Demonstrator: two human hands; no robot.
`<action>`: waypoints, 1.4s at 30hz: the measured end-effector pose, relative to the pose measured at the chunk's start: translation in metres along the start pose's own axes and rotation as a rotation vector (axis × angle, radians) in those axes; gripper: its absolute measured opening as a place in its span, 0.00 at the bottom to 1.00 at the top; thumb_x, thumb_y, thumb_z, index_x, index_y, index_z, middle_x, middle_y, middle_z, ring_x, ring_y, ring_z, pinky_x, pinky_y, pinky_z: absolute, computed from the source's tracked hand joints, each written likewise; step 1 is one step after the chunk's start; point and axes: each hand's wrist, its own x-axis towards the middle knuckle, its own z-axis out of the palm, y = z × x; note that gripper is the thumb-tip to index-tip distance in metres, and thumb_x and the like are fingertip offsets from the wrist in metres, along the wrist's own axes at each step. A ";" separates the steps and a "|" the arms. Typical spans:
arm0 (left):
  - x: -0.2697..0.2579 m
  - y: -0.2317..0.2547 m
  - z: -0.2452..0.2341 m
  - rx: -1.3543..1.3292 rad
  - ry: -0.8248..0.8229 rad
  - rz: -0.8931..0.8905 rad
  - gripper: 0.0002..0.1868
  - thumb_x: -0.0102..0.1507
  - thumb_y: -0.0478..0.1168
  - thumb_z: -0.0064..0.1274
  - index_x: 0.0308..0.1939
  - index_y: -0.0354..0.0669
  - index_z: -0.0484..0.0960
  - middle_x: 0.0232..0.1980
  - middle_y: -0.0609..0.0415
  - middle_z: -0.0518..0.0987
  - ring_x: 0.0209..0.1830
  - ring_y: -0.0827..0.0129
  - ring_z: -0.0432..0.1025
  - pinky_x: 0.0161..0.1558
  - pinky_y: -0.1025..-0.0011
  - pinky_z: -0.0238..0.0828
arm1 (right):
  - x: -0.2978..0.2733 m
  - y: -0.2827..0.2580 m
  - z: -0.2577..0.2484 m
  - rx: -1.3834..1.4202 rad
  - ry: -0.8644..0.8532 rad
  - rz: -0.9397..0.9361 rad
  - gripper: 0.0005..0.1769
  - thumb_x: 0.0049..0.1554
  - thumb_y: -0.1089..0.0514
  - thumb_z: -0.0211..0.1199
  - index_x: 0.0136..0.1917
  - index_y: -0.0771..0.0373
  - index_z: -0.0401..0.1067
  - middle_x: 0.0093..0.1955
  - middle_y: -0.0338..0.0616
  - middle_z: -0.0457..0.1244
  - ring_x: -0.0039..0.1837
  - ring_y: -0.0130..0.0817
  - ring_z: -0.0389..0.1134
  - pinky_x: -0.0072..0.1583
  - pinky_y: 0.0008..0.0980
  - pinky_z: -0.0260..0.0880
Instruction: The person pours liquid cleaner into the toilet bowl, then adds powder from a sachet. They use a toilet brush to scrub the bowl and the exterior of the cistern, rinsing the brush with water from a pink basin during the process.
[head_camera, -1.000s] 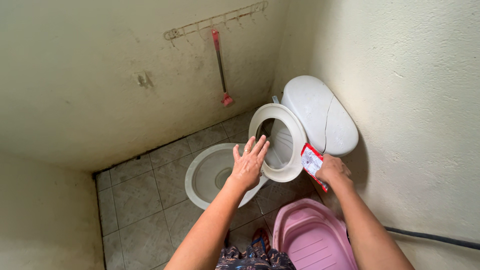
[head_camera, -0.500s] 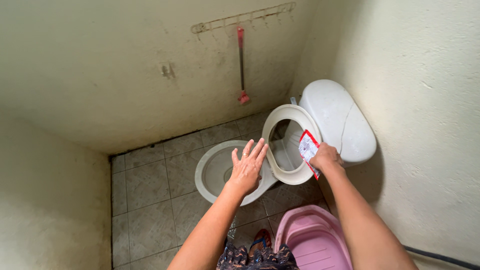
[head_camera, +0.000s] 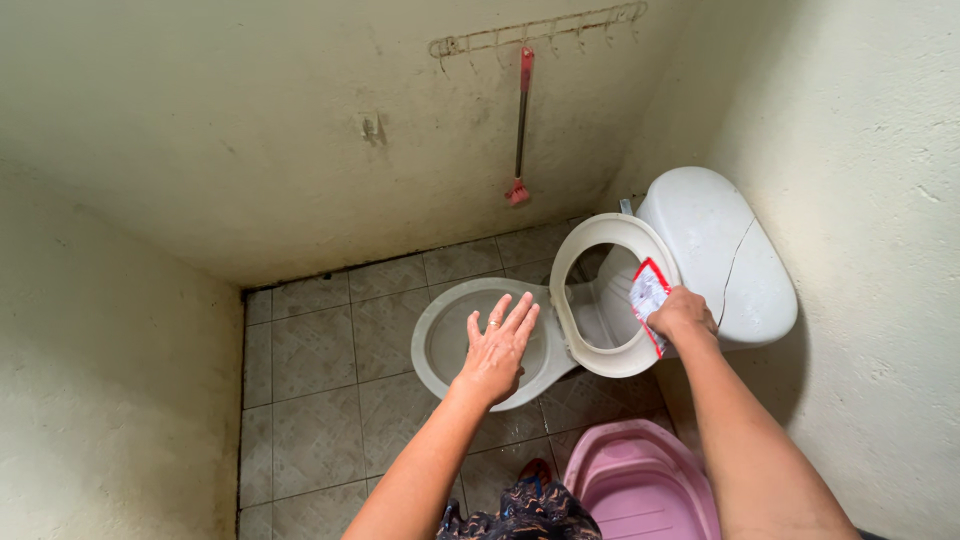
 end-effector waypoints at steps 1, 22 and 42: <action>-0.001 -0.003 -0.001 -0.009 -0.006 -0.001 0.55 0.50 0.31 0.66 0.78 0.47 0.52 0.83 0.57 0.46 0.82 0.53 0.42 0.70 0.32 0.42 | 0.001 0.001 0.002 0.006 0.012 0.003 0.33 0.48 0.50 0.77 0.64 0.60 0.74 0.66 0.55 0.68 0.68 0.51 0.69 0.66 0.46 0.70; -0.002 -0.038 -0.007 -0.036 -0.042 0.028 0.57 0.51 0.33 0.68 0.78 0.47 0.51 0.83 0.56 0.45 0.82 0.53 0.41 0.70 0.33 0.42 | 0.036 0.045 0.115 0.350 0.273 -0.192 0.33 0.41 0.48 0.79 0.57 0.64 0.74 0.54 0.58 0.71 0.58 0.53 0.73 0.62 0.44 0.72; -0.055 -0.067 0.013 -0.004 -0.091 0.165 0.56 0.49 0.30 0.66 0.78 0.46 0.53 0.83 0.56 0.47 0.82 0.58 0.43 0.69 0.31 0.45 | -0.108 0.016 0.126 0.129 -0.056 0.082 0.31 0.49 0.51 0.73 0.65 0.53 0.71 0.64 0.49 0.69 0.67 0.48 0.69 0.66 0.45 0.69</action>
